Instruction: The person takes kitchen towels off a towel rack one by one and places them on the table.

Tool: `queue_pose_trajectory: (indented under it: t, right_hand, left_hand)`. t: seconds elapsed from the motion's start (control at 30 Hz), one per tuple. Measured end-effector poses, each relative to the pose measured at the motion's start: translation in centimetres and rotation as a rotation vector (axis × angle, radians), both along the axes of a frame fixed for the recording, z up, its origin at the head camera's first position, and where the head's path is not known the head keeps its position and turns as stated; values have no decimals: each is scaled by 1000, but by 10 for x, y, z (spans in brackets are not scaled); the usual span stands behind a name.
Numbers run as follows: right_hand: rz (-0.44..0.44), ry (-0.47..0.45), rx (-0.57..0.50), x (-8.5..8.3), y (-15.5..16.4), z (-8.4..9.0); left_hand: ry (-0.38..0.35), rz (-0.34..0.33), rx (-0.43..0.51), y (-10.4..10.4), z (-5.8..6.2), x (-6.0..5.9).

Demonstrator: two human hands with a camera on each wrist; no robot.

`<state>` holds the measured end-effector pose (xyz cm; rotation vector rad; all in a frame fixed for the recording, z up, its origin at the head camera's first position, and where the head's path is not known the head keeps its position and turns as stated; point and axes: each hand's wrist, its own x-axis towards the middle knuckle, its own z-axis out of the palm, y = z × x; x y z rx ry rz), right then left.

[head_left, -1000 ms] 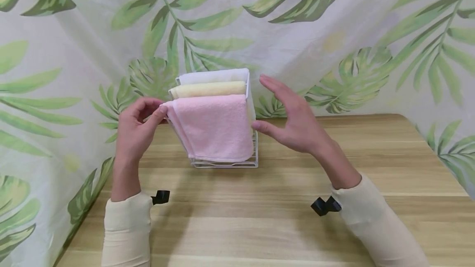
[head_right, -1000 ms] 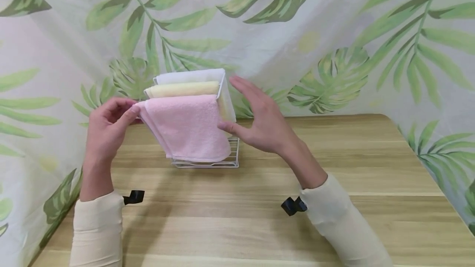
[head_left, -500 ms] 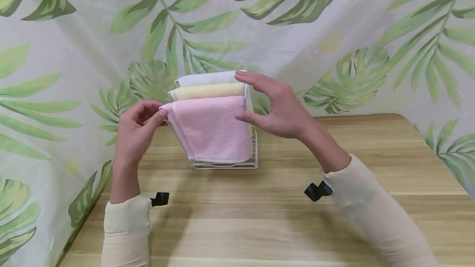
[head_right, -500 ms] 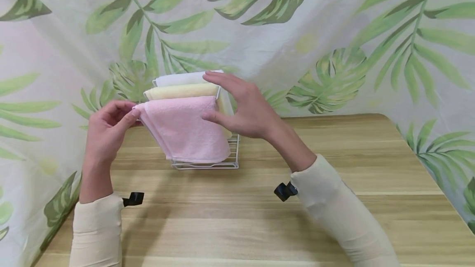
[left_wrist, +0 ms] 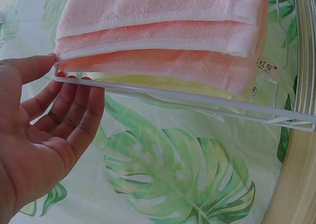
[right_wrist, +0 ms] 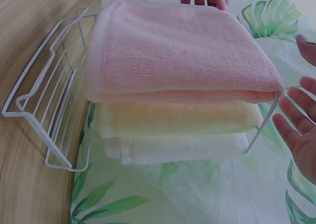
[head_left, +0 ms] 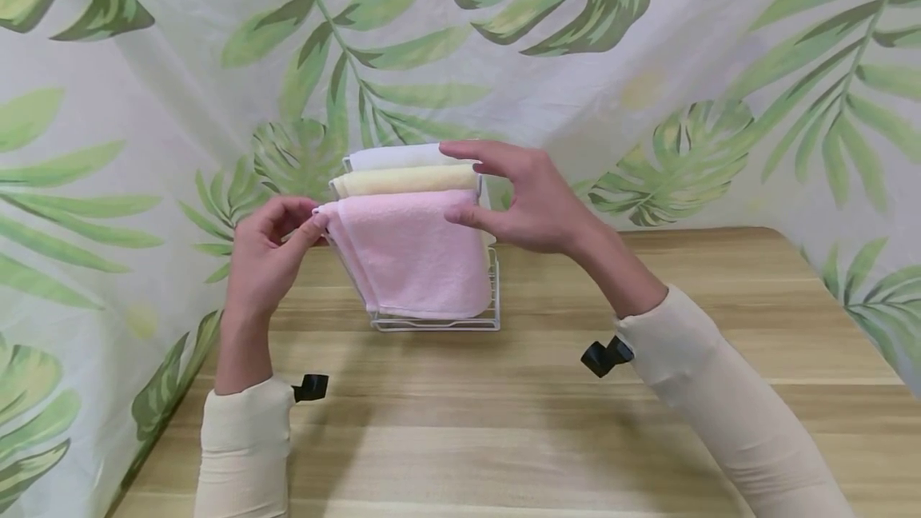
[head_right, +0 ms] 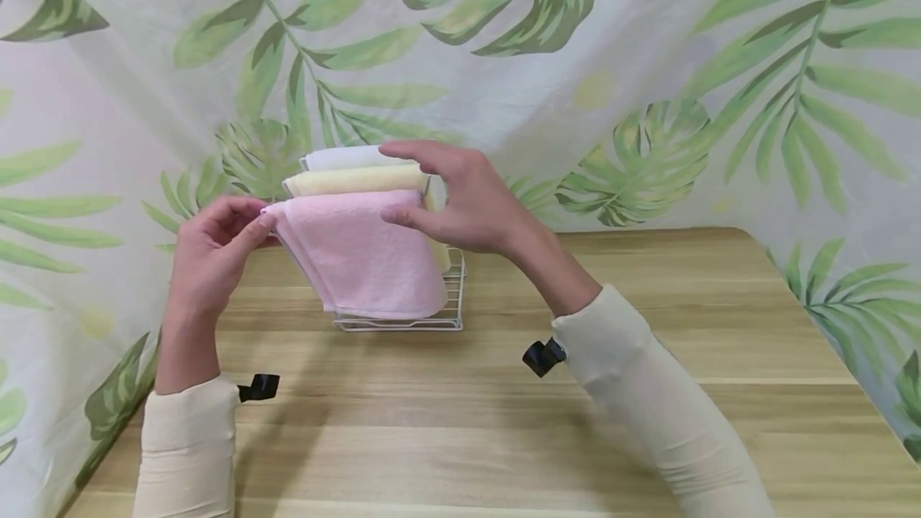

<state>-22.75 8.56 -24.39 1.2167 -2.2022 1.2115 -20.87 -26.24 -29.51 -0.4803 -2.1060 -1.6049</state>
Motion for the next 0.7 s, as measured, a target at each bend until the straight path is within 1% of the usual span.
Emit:
queue_pose_trajectory:
  t: [0.33,0.43,0.57,0.7]
  right_hand:
    - [32,-77,24,-8,-17,8]
    - [38,-118,45,-11,-21,8]
    - [54,-186,43,-13,-25,10]
    - [60,-220,46,-14,-28,11]
  left_hand:
    - [1,-4,-3,-2,1,0]
    - [-1,2,-13,-2,1,0]
    - [-3,11,-37,-2,0,0]
    - [-4,13,-48,-2,-1,0]
